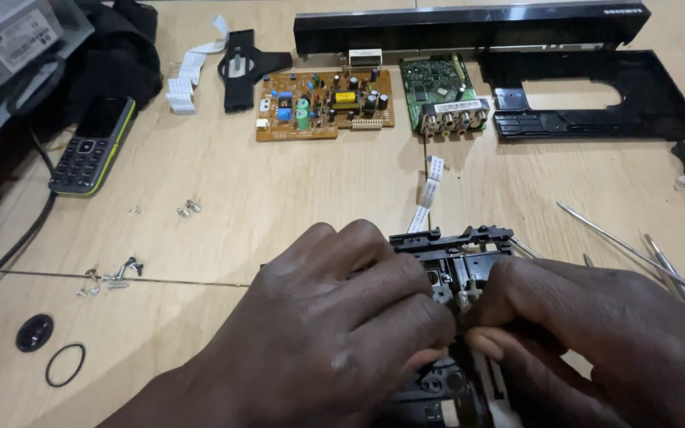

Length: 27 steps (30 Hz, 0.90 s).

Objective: Cleaning the internal gears and chassis of a disassembled disc drive using a small strip of paper.

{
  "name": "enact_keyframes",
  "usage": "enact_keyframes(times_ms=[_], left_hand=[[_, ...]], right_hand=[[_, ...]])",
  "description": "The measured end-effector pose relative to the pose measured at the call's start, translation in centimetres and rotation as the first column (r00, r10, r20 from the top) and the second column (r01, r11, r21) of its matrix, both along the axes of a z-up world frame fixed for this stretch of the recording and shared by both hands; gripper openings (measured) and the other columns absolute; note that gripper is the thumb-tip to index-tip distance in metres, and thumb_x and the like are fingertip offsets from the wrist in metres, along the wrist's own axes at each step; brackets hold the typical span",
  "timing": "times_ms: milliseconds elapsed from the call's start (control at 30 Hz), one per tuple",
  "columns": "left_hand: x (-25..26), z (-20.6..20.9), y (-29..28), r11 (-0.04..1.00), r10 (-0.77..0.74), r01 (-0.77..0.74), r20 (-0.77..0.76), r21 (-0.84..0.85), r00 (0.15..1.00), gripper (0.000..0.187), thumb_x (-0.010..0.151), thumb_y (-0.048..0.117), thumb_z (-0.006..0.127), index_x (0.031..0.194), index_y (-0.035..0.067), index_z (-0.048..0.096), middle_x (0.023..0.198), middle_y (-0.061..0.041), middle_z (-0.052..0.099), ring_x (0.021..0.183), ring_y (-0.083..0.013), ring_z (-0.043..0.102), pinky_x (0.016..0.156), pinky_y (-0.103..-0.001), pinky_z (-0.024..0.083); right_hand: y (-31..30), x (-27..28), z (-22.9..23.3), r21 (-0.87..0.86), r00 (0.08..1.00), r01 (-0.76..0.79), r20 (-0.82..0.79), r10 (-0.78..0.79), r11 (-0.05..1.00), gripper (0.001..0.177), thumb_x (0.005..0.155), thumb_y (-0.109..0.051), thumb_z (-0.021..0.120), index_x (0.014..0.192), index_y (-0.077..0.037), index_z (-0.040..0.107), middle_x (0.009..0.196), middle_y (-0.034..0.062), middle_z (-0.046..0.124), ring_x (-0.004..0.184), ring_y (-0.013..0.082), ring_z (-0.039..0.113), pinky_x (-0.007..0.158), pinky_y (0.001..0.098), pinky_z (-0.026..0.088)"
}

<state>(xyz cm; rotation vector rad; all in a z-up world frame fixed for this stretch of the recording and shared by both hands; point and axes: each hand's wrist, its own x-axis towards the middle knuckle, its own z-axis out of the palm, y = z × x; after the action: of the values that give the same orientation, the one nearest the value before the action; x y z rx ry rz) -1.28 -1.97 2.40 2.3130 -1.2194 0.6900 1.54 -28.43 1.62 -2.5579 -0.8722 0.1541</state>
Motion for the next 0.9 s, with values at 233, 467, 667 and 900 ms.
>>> enact_keyframes(times_ms=[233,467,667,900], left_hand=[[-0.1,0.6,0.0,1.0,0.0,0.001,-0.035,0.022,0.999,0.017,0.104,0.023,0.06,0.102,0.007,0.065,0.103,-0.011,0.064,0.088,-0.0312,0.052,0.068,-0.043,0.041],[-0.1,3.1,2.9,0.959,-0.01,-0.024,-0.118,-0.282,0.993,0.01,0.094,-0.006,0.055,0.092,0.003,0.05,0.087,-0.013,0.059,0.08,-0.0266,0.058,0.073,-0.039,0.046],[0.5,4.1,6.7,0.896,0.173,-0.237,-0.197,-0.376,0.965,0.02,0.093,0.002,0.076,0.095,0.014,0.06,0.093,-0.001,0.072,0.077,-0.0079,0.064,0.061,-0.019,0.05],[-0.9,6.2,12.2,0.832,0.452,-0.52,-0.307,-0.193,0.837,0.013,0.091,0.005,0.081,0.093,0.014,0.072,0.093,-0.001,0.078,0.075,-0.0067,0.066,0.062,-0.02,0.049]], right_hand=[[0.1,-0.5,0.4,0.093,0.993,0.089,-0.08,-0.081,0.992,0.026,0.093,-0.047,0.067,0.075,-0.031,0.076,0.055,-0.0131,0.072,0.045,0.008,0.063,0.044,0.0268,0.053],[1.2,-0.7,-0.6,0.227,0.976,0.208,-0.106,-0.189,0.951,0.024,0.091,-0.034,0.07,0.076,-0.019,0.08,0.062,-0.0055,0.078,0.054,0.0104,0.072,0.052,0.0268,0.053],[1.0,-0.8,-1.6,0.328,0.926,0.377,-0.137,-0.351,0.866,0.022,0.088,-0.022,0.072,0.076,-0.006,0.082,0.07,0.0025,0.084,0.063,0.0133,0.081,0.059,0.0269,0.051],[-3.0,3.9,-7.5,0.379,0.969,0.198,0.062,-0.238,0.904,0.02,0.09,-0.024,0.067,0.091,-0.008,0.079,0.069,0.0065,0.067,0.061,0.018,0.064,0.066,0.0308,0.044]])
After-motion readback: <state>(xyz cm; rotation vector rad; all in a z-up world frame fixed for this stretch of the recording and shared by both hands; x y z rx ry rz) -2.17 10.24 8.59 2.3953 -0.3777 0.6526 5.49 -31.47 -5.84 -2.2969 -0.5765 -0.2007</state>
